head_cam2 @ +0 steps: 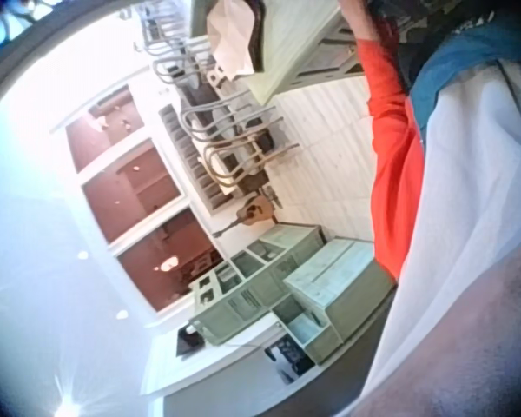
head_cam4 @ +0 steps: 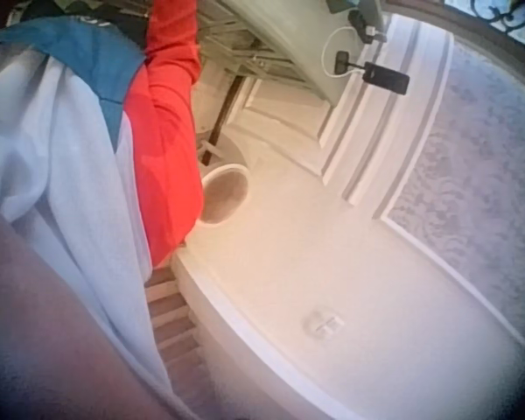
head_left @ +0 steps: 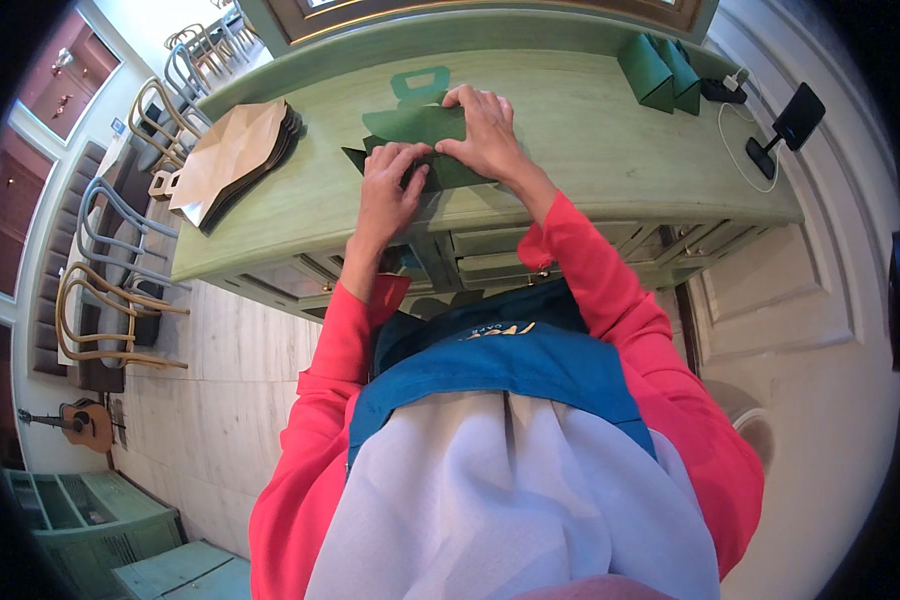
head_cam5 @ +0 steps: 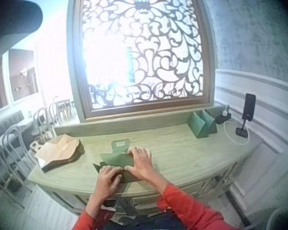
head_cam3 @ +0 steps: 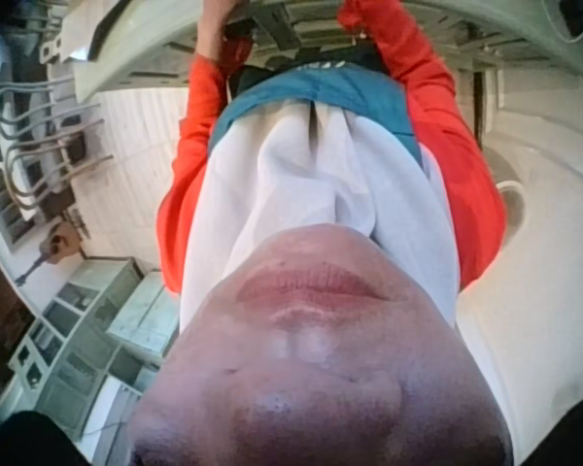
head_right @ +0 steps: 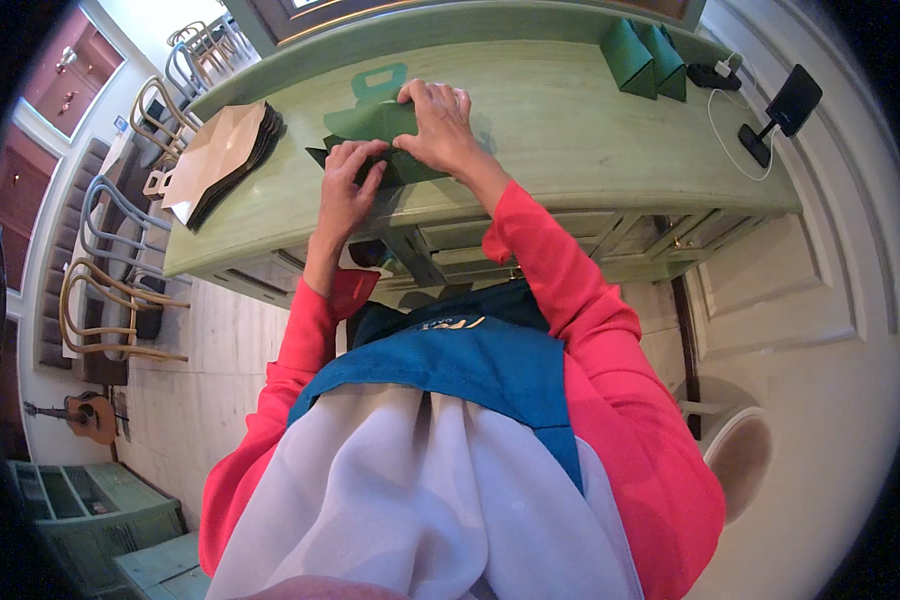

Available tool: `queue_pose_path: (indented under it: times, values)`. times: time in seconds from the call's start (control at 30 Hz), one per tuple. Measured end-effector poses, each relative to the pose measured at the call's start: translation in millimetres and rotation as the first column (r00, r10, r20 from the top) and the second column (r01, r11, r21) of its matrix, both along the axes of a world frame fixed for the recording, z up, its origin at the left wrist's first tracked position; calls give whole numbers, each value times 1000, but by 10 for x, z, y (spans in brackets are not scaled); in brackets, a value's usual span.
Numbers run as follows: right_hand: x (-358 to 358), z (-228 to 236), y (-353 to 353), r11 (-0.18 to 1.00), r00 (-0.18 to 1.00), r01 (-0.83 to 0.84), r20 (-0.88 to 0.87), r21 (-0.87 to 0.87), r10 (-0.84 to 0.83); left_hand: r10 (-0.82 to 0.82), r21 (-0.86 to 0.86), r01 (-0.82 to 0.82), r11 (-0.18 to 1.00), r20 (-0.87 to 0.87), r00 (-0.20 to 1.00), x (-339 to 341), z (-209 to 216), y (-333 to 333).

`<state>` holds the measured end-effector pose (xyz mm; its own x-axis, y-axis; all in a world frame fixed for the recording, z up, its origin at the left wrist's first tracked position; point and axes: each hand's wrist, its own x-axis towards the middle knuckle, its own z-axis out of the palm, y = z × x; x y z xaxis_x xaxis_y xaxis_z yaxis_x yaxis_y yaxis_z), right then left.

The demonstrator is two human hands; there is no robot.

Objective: The person folds and assembles multiple green cardboard takeout boxes by hand on a counter.

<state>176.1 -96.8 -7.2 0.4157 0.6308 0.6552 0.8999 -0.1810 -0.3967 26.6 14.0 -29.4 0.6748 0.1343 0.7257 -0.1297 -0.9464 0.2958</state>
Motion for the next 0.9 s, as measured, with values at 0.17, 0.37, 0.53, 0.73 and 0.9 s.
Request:
queue_pose_path:
  times: [0.17, 0.37, 0.53, 0.73, 0.9]
  values:
    - [-4, -2, -37, 1000, 998, -21, -56, -18, 20, 507, -251, -441, 862, 415, 755, 56, -74, -14]
    - [-13, 11, -50, 999, 999, -35, -25, -23, 34, 88, -908, 313, 279, 349, 933, 120, -133, 273]
    - [28, -6, -50, 999, 999, -50, 12, 4, 50, -201, -860, 475, 185, 440, 875, 178, -56, 296]
    - [74, -9, -73, 998, 998, -60, 29, -23, 61, -197, -836, 486, 255, 447, 872, 165, -107, 288]
    - [117, -2, -121, 992, 992, -123, 6, -12, 123, -216, -782, 511, 357, 463, 860, 195, -188, 328]
